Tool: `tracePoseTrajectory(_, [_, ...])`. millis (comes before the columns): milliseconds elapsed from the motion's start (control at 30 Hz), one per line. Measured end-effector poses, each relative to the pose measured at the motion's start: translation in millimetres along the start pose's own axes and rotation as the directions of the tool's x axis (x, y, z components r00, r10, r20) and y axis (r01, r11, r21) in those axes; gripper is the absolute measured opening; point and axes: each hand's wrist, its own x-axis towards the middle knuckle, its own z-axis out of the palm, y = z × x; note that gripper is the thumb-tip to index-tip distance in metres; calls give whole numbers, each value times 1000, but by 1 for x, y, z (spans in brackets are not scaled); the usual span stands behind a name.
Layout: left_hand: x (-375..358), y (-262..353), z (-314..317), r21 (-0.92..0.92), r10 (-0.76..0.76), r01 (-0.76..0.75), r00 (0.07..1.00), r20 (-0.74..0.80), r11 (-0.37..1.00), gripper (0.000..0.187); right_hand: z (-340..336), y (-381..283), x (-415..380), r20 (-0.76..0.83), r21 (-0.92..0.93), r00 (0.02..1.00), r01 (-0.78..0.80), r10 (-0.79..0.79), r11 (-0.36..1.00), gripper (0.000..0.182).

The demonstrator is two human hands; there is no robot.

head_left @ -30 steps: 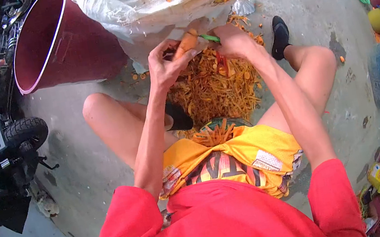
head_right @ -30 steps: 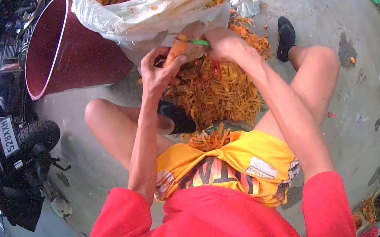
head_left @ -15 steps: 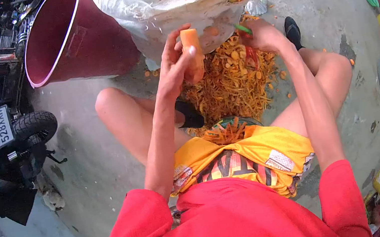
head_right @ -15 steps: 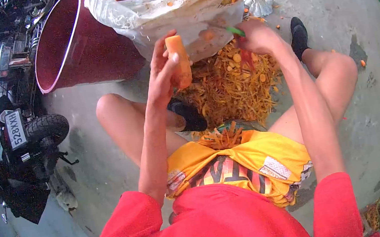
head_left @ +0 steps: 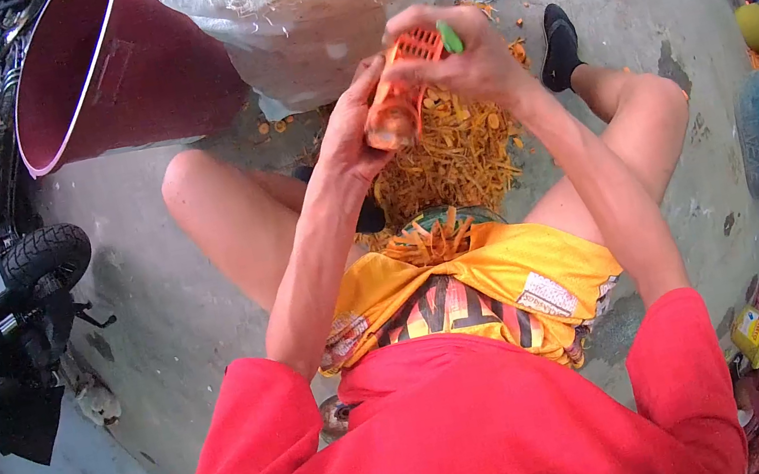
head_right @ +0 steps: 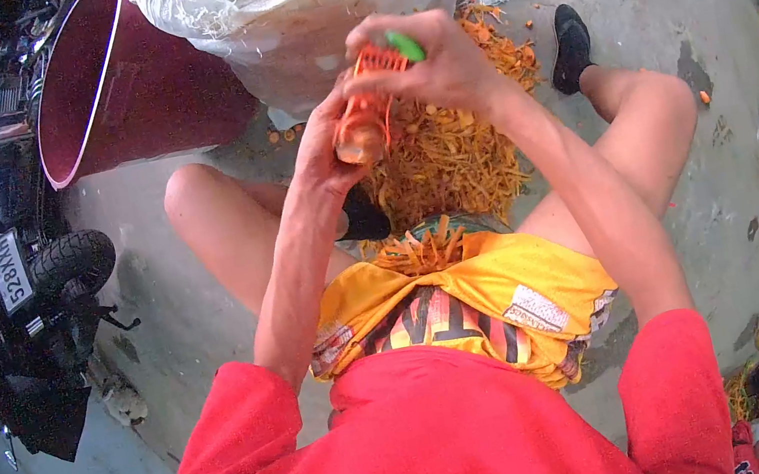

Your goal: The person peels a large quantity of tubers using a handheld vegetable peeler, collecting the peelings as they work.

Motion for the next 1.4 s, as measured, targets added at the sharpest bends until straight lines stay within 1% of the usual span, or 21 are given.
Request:
tracePoseTrajectory(33, [-5,4,9,42,-31,31,999,17,999,23,-3,12,2,-91,-7,996,2,-3,1000,31])
tracePoseTrajectory(200, [2,8,-2,115,-97,89,993,70,989,29,-27,24,12,-267,151,931,-214,248,965,28])
tracePoseTrajectory(300, [-2,10,9,122,-57,62,998,-37,991,33,-1,-22,4,110,-39,986,126,-121,991,28])
tracePoseTrajectory(333, [0,12,9,124,-53,58,998,-41,991,33,-3,-12,8,110,-33,986,130,-125,991,28])
tracePoseTrajectory(400, [-5,8,2,335,36,-30,999,-13,942,33,-13,20,9,-137,30,983,-123,126,992,27])
tracePoseTrajectory(467, [-4,7,-7,285,32,-45,998,52,958,32,-27,26,15,-215,160,934,-254,285,954,25])
tracePoseTrajectory(533, [-8,15,4,129,-54,46,997,61,991,32,-22,9,16,-226,88,961,-142,158,986,23])
tracePoseTrajectory(567, [-6,10,18,31,-25,27,997,-74,999,34,-11,-4,11,-127,-6,992,6,-6,1000,21])
tracePoseTrajectory(667, [-3,8,10,47,-4,4,1000,-9,999,36,-3,-9,9,-5,-51,978,209,-210,977,21])
tracePoseTrajectory(733, [-11,8,5,103,-63,58,997,39,993,36,-14,29,6,-152,-155,978,118,-142,981,22])
tracePoseTrajectory(800, [-9,11,12,159,-4,13,999,-54,987,29,-31,31,16,-215,205,925,-273,315,940,27])
tracePoseTrajectory(867, [-5,9,10,167,19,-15,1000,-22,986,27,-12,-7,11,-171,126,952,-234,253,964,26])
tracePoseTrajectory(933, [0,10,14,180,37,-36,999,2,983,26,4,-23,7,8,-139,955,293,-295,946,21])
tracePoseTrajectory(1000, [-1,5,14,321,143,-122,989,-43,939,25,-12,8,10,-55,-76,970,232,-236,970,20])
tracePoseTrajectory(1067, [-8,7,9,264,101,-94,995,-15,960,27,-36,31,16,-306,-83,935,-216,181,973,24])
tracePoseTrajectory(1100, [-12,11,15,205,56,-46,998,-42,978,28,-35,40,16,-332,-35,905,-293,265,956,24])
tracePoseTrajectory(1133, [-13,16,20,146,8,1,998,-65,989,29,-31,23,18,-335,-42,907,-284,255,958,24])
tracePoseTrajectory(1233, [0,13,9,35,33,-33,999,-8,999,33,4,-26,5,0,-55,973,231,-231,971,19])
tracePoseTrajectory(1267, [3,11,9,48,61,-59,997,-52,997,34,-1,-17,10,7,-52,971,240,-240,969,19])
tracePoseTrajectory(1333, [-10,10,12,94,39,-33,997,-65,995,27,-16,13,11,-116,120,986,-109,123,987,18])
tracePoseTrajectory(1400, [3,12,-13,21,-53,52,998,35,998,27,-29,14,19,-262,-82,948,-208,180,975,20])
